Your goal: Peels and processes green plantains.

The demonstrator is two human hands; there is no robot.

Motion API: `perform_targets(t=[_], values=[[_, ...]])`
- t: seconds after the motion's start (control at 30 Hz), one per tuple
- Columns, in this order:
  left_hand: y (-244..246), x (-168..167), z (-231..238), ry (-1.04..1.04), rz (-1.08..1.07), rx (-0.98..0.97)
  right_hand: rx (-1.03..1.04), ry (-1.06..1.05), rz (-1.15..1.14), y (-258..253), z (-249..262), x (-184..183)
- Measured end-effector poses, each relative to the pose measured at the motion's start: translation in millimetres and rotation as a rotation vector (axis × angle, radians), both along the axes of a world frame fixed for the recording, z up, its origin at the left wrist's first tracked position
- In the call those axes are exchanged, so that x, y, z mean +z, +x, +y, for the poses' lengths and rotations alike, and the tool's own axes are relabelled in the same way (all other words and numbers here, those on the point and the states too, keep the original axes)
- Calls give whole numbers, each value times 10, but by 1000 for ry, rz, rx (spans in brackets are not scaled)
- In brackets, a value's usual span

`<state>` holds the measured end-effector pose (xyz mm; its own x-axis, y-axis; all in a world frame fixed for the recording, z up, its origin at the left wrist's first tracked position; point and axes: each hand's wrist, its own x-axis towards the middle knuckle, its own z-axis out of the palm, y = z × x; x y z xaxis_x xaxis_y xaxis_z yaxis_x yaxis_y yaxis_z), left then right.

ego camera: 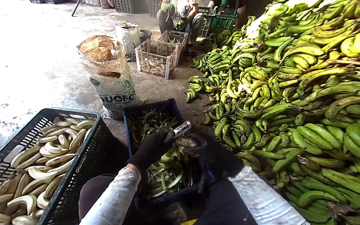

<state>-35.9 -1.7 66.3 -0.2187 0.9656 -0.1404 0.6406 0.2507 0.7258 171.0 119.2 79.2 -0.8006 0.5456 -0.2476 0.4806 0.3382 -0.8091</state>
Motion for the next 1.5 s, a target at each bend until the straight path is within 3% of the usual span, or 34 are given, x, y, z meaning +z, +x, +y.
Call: perform_targets(t=[0.13,0.23,0.3,0.4,0.5,0.67,0.77,0.83,0.97,1.07,1.2,1.33,1.5], values=[[-200,-60,-40,-59,248,47,-43,-42,79,185,45,96],[-485,-152,-94,42,152,277,-232,-83,331,434,257,66],[-582,-102,-41,33,51,367,-320,-37,370,515,404,89],[-702,-212,92,26,-27,394,-350,-95,463,436,475,79],[-528,-232,91,212,-122,410,-329,-204,683,219,489,-18],[-52,-32,23,509,-504,367,-230,16,282,-82,361,108],[19,16,81,522,-620,353,-69,51,185,-171,236,4],[5,-5,109,466,-603,342,17,91,158,-215,160,-78],[-57,-42,124,345,-311,384,59,29,97,-238,85,-180],[-177,42,80,367,-120,499,17,-122,140,-166,66,-107],[-544,53,-8,620,-366,625,-219,-248,469,53,232,-239],[-701,8,-44,276,-492,451,-371,-487,793,63,389,-332],[-734,-86,-91,225,-479,449,-529,-336,684,-94,367,-351]])
